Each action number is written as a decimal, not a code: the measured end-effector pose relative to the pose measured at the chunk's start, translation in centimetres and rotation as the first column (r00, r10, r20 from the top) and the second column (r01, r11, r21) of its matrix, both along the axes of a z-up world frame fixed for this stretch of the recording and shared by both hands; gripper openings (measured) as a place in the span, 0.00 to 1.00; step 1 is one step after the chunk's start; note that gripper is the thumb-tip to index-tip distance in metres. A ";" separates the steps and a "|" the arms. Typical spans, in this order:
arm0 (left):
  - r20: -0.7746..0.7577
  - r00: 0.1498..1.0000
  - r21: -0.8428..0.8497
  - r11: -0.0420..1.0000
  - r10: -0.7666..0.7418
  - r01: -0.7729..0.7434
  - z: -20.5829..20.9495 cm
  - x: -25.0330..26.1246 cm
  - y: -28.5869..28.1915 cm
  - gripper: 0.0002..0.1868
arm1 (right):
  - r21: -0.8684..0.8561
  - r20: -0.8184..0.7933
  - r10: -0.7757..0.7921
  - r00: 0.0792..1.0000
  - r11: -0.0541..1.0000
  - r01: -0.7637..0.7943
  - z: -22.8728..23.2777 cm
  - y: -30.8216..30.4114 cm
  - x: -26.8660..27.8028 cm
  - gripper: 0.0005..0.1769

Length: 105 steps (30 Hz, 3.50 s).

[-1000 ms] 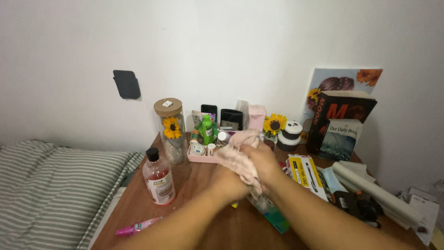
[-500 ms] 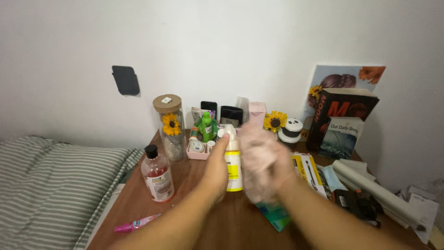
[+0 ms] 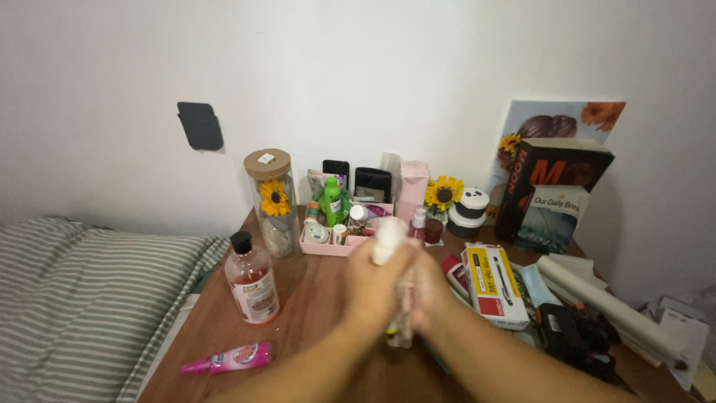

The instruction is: The person wipes several small personal care items on a bedside table using a cloth. They handle a glass jar, a bottle of liquid, a pink box, and small containers, wiping each with the cloth and placing them back on the table or into a pink organizer.

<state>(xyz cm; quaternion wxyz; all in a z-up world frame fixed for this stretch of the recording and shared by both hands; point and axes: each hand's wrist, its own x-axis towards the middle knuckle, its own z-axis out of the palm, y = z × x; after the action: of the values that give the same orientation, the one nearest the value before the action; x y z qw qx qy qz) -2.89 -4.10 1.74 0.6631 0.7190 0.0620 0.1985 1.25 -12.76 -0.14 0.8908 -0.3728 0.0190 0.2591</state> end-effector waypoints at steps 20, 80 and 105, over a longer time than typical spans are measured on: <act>0.258 0.948 0.374 0.885 0.187 -0.276 -1.1 0.1 3.6 0.19 | -0.273 -0.084 -0.038 0.996 0.962 0.014 -7.3 1.8 0.2 0.11; -0.433 0.900 0.651 0.709 0.053 0.272 -11.2 23.8 -5.3 0.28 | -0.260 -0.130 -0.097 0.987 0.964 0.060 -1.2 -16.7 4.1 0.25; -0.030 0.968 -0.701 0.695 -0.249 0.157 1.5 6.6 1.2 0.19 | 0.000 0.424 0.012 0.905 1.000 -0.013 8.7 -6.6 1.0 0.30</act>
<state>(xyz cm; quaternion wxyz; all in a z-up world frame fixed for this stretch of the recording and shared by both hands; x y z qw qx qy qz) 3.74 -2.91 3.29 0.8965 0.4312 0.0926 0.0419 2.29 -19.33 8.52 0.8724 -0.4192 -0.1778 0.1775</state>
